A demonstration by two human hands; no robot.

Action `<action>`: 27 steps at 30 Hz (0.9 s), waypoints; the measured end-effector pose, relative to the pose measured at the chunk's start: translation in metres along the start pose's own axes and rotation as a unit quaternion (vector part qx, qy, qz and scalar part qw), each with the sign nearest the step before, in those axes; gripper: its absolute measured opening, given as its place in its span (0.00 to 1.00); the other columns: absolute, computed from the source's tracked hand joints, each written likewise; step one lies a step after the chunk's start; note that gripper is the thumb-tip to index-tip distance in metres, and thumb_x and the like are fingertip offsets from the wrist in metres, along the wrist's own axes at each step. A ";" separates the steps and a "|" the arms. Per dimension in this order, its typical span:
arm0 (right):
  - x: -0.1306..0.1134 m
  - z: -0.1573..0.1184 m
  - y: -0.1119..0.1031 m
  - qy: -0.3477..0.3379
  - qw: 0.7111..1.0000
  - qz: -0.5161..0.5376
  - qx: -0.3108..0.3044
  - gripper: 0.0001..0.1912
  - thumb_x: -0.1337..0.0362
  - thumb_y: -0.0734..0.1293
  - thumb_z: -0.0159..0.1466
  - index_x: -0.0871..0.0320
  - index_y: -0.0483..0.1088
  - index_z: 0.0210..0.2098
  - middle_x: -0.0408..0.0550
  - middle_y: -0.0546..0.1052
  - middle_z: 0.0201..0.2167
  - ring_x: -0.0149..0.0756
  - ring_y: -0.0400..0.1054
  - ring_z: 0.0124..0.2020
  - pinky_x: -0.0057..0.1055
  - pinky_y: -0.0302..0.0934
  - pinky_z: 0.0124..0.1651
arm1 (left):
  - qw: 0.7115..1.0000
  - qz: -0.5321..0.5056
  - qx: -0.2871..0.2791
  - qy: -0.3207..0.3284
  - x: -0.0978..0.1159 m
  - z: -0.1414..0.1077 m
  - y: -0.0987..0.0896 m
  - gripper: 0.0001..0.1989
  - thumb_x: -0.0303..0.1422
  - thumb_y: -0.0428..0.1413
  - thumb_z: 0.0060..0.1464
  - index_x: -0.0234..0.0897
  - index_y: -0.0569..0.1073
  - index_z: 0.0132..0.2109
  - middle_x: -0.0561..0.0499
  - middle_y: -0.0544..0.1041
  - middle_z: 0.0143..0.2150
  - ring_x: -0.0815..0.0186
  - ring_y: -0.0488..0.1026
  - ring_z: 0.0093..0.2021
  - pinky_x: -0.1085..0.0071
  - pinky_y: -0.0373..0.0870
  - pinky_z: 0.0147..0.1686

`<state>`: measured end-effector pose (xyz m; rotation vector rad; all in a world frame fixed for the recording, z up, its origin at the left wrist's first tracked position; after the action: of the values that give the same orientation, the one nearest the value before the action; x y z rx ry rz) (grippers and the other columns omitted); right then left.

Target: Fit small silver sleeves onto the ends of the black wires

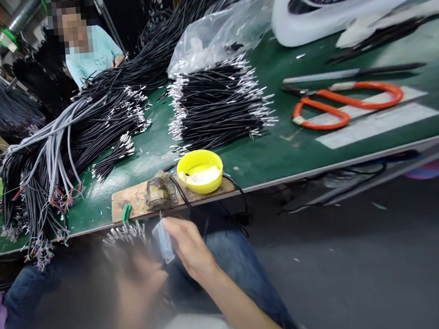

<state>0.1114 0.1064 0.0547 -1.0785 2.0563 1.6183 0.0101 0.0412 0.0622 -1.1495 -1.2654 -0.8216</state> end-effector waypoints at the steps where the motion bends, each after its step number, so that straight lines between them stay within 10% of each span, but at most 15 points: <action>1: 0.000 0.000 0.000 0.003 1.000 -0.004 -0.001 0.18 0.51 0.73 0.41 0.59 0.68 0.13 0.39 0.66 0.12 0.27 0.57 0.17 0.24 0.54 0.20 | 1.000 -0.006 -0.002 0.002 0.002 0.001 0.001 0.11 0.40 0.64 0.36 0.36 0.76 0.21 0.50 0.76 0.19 0.63 0.72 0.22 0.66 0.71 0.27; 17: 0.022 -0.014 -0.040 0.015 0.996 -0.034 0.075 0.23 0.45 0.72 0.40 0.60 0.68 0.13 0.41 0.66 0.12 0.28 0.55 0.17 0.26 0.51 0.22 | 0.993 -0.089 -0.023 -0.076 -0.024 -0.012 -0.005 0.14 0.41 0.67 0.29 0.35 0.76 0.19 0.50 0.74 0.18 0.67 0.68 0.20 0.71 0.67 0.23; 27: 0.024 -0.054 -0.050 -0.216 0.914 -0.340 0.056 0.14 0.58 0.65 0.57 0.56 0.67 0.17 0.42 0.65 0.14 0.33 0.58 0.18 0.29 0.53 0.21 | 0.979 -0.063 -0.046 -0.187 -0.031 -0.023 -0.001 0.24 0.48 0.62 0.37 0.30 0.79 0.34 0.54 0.67 0.13 0.77 0.56 0.10 0.78 0.51 0.10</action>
<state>0.1418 0.0438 0.0218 -1.1011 1.2664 1.2154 0.0105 0.0147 0.0335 -1.3523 -1.6383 -0.7852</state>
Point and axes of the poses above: each hand's wrist, its own z-axis towards the middle knuckle, its own y-axis out of the palm, x = y × z, the point moved 1 cm from there along z, towards the middle knuckle
